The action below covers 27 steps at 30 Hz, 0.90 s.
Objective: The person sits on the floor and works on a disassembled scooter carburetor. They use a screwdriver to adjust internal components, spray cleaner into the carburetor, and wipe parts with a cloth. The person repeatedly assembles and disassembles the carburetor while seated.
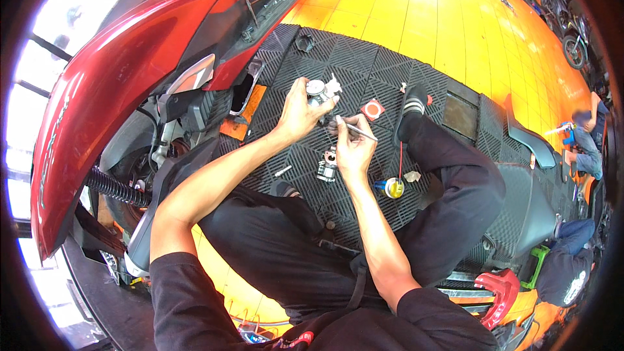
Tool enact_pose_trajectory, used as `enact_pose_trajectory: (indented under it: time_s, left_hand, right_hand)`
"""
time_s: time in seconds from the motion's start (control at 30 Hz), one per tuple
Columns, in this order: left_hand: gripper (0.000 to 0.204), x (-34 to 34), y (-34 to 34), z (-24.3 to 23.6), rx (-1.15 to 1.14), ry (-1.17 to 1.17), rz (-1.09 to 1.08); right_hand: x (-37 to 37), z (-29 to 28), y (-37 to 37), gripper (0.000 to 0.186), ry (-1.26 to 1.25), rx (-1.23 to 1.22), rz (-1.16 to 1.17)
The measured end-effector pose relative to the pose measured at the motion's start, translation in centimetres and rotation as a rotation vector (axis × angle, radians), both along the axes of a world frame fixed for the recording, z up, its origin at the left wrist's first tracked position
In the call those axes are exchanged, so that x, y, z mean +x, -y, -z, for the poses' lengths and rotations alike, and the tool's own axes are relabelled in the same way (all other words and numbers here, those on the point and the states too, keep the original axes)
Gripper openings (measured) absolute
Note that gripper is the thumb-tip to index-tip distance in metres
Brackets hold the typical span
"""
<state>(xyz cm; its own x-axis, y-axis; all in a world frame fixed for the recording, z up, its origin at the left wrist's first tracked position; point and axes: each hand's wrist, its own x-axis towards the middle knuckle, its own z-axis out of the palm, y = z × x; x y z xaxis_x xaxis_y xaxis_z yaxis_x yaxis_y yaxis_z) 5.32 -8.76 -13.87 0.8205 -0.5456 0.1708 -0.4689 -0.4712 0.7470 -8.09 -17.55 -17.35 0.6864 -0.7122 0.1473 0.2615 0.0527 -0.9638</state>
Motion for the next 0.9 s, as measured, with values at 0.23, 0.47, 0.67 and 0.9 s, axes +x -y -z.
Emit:
enact_pose_trajectory:
  time_s: [0.23,0.47,0.67,0.9]
  left_hand:
    - [0.070,0.0,-0.1,-0.1,-0.017,-0.047,0.009]
    - [0.071,-0.4,-0.1,-0.1,0.022,0.008,0.013]
    - [0.069,-0.5,0.0,0.2,0.001,0.016,0.013]
    - [0.070,-0.2,0.1,-0.2,0.012,0.010,0.002]
  right_hand:
    - [0.0,-0.1,-0.5,0.014,0.087,0.128,-0.005]
    - [0.0,0.2,-0.1,0.016,-0.009,0.051,0.009]
    - [0.1,0.1,0.0,0.017,-0.022,-0.043,0.056]
    - [-0.1,-0.3,-0.3,0.017,0.029,0.053,0.018]
